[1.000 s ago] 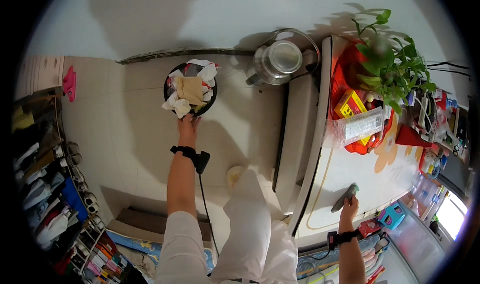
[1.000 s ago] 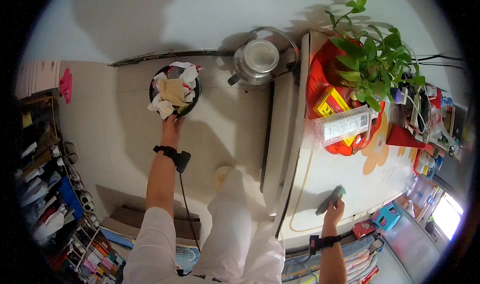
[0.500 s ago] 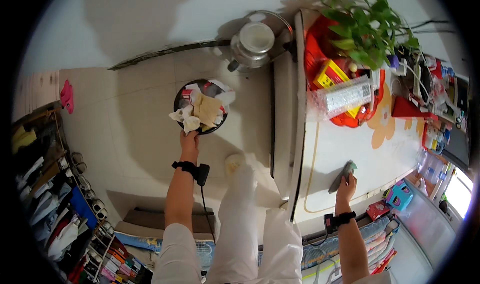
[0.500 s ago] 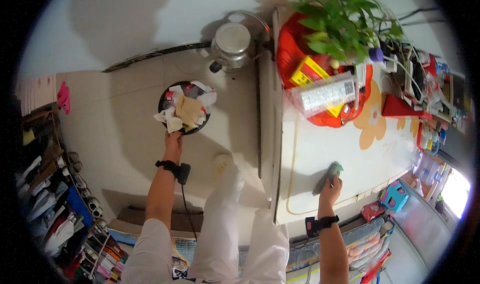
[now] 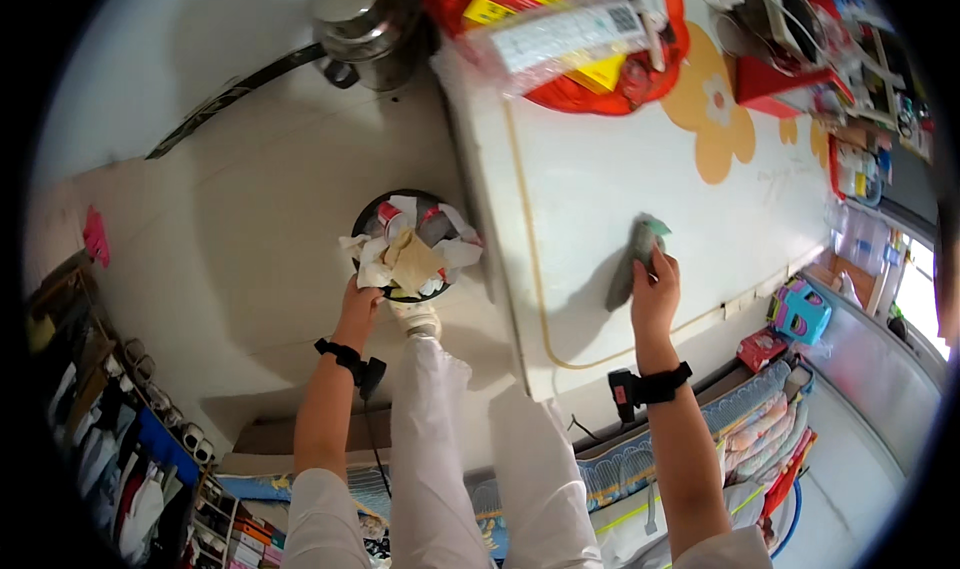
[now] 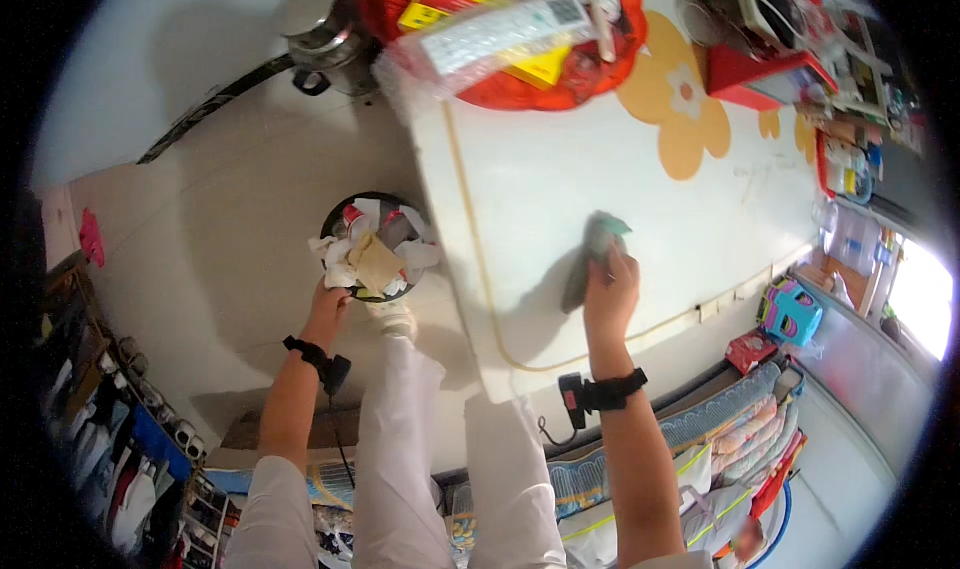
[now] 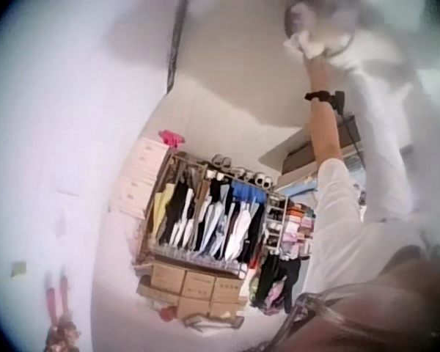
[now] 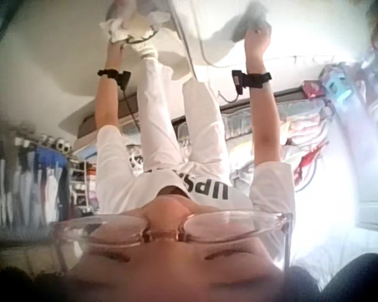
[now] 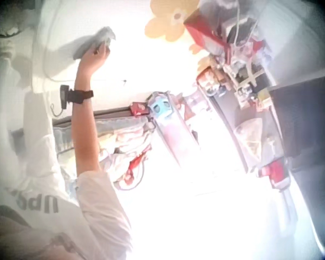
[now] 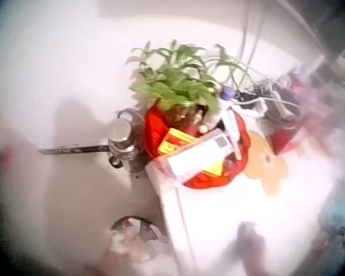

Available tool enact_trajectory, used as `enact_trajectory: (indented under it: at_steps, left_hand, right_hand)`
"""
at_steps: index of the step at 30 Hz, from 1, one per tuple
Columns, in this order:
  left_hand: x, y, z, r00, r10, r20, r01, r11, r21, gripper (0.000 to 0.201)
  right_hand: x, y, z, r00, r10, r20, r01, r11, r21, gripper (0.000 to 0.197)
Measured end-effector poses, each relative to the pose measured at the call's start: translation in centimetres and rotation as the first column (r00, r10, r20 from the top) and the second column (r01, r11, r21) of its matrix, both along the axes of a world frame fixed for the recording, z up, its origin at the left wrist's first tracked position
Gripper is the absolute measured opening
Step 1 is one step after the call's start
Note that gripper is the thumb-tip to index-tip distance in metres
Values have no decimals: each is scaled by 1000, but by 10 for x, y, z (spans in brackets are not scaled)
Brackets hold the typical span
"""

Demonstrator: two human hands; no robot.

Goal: The person washes a cloth in a sink and wipes down a table and several small containers.

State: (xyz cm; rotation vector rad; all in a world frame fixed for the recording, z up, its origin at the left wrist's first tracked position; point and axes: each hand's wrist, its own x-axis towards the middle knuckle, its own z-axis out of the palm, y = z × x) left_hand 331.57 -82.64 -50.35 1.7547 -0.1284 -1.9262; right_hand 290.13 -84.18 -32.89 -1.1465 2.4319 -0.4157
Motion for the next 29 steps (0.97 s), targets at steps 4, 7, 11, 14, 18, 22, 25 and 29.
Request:
enact_trajectory:
  at_steps: [4, 7, 11, 14, 18, 22, 25, 29]
  left_hand:
    - [-9, 22, -13, 997, -35, 67, 31, 998, 53, 29]
    - [-11, 26, -23, 992, -117, 52, 115, 992, 42, 31]
    - [5, 38, -51, 953, -294, 65, 295, 956, 2, 33]
    - [13, 53, -75, 946, -313, 82, 321, 940, -113, 44]
    - [7, 48, -60, 956, -292, 17, 292, 956, 5, 76]
    - [10, 47, -20, 964, -249, 94, 236, 962, 135, 83]
    - [25, 54, 4, 961, -230, 156, 212, 970, 122, 82]
    - [59, 57, 28, 927, -258, 272, 218, 962, 166, 77]
  right_hand:
    - [-7, 2, 8, 980, -51, 191, 59, 998, -35, 37]
    - [-24, 16, 18, 972, -82, 222, 107, 989, -103, 31]
    - [-58, 33, 19, 980, -176, 98, 192, 963, -188, 34]
    - [-60, 25, -1, 988, -22, -154, 16, 999, -42, 37]
    - [-28, 22, -14, 965, -107, -241, 89, 992, -86, 41]
    - [32, 30, -17, 981, 109, -161, -137, 976, -170, 48]
    - [91, 18, -15, 973, 229, 24, -225, 969, -104, 50]
    - [175, 9, 9, 803, 431, 411, -471, 882, -6, 57]
